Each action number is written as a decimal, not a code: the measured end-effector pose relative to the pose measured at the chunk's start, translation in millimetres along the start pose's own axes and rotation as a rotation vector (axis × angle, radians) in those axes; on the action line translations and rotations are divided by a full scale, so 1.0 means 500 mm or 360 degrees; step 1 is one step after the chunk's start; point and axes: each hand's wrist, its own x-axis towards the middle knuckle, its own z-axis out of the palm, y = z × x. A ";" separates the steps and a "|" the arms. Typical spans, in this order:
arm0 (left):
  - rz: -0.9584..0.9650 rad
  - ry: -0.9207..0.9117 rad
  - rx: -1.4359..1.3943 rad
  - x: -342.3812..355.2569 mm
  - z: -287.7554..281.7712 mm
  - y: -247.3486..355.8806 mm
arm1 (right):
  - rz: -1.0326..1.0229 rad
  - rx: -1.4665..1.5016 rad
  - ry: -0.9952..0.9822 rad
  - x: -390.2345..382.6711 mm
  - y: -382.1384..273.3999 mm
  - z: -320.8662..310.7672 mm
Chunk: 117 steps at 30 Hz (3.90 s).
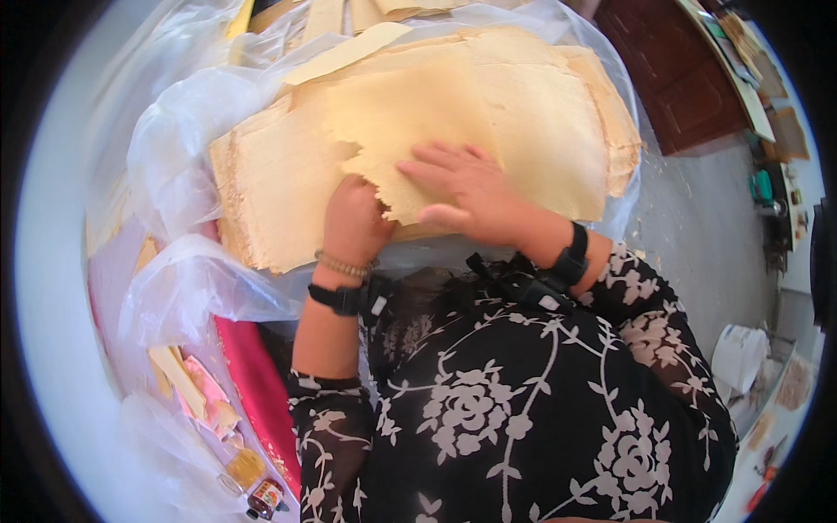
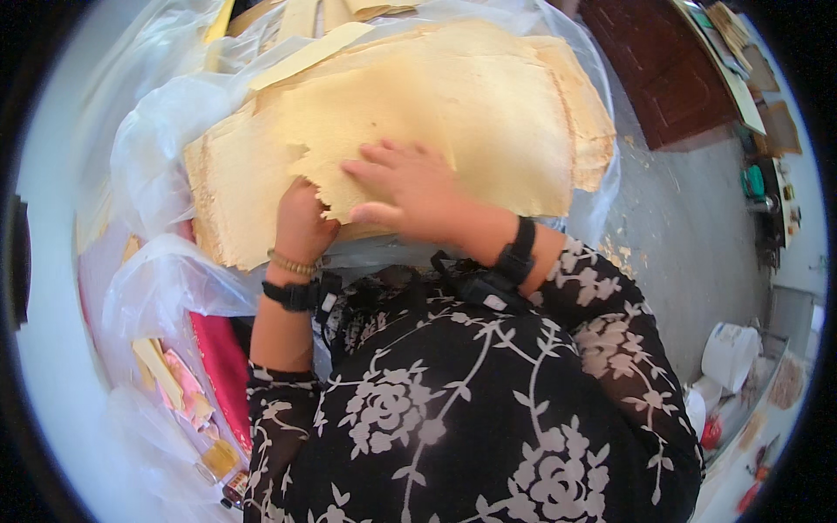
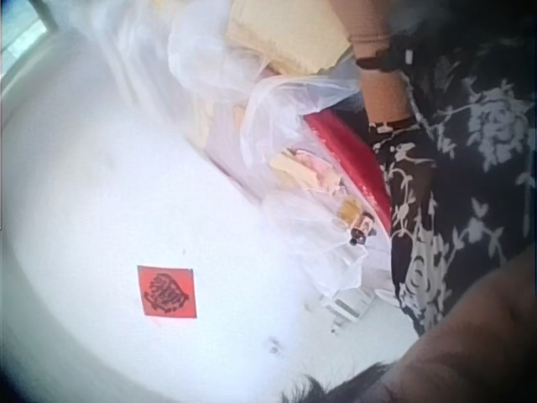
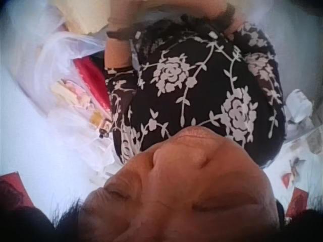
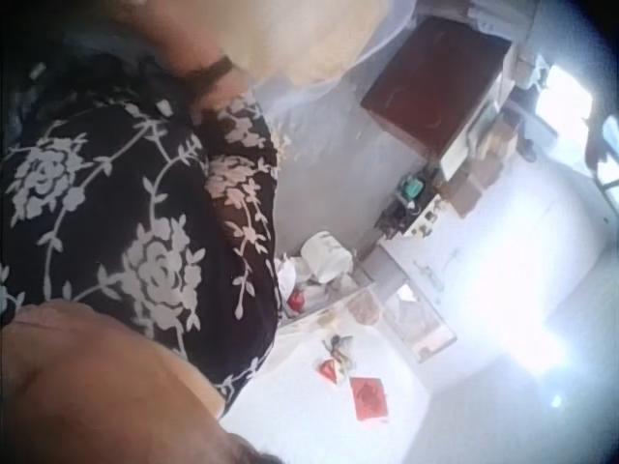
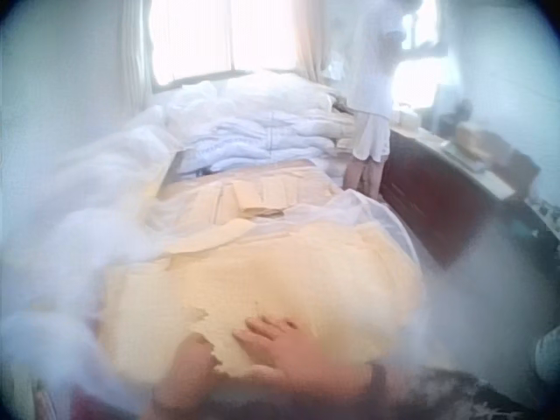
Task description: The person repeatedly picks up thin, flexible sheets from a stack, folds them in half, and places them back on the stack. The process is repeated continuously with each sheet handled individually.
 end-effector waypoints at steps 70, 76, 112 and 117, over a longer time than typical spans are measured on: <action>-0.1468 0.0420 -0.1683 0.056 0.019 -0.057 | -0.0205 0.0275 0.0218 -0.001 0.017 -0.012; -0.1405 0.0700 -0.2396 0.029 0.062 0.121 | -0.0367 0.0112 0.0240 -0.069 0.016 0.001; 0.0353 -0.0119 0.0292 0.179 0.106 0.121 | 0.0859 -0.0470 0.0636 -0.024 0.169 -0.124; 0.0328 -0.0081 0.0457 0.174 0.109 0.122 | -0.0026 -0.0350 0.0130 -0.037 0.133 -0.094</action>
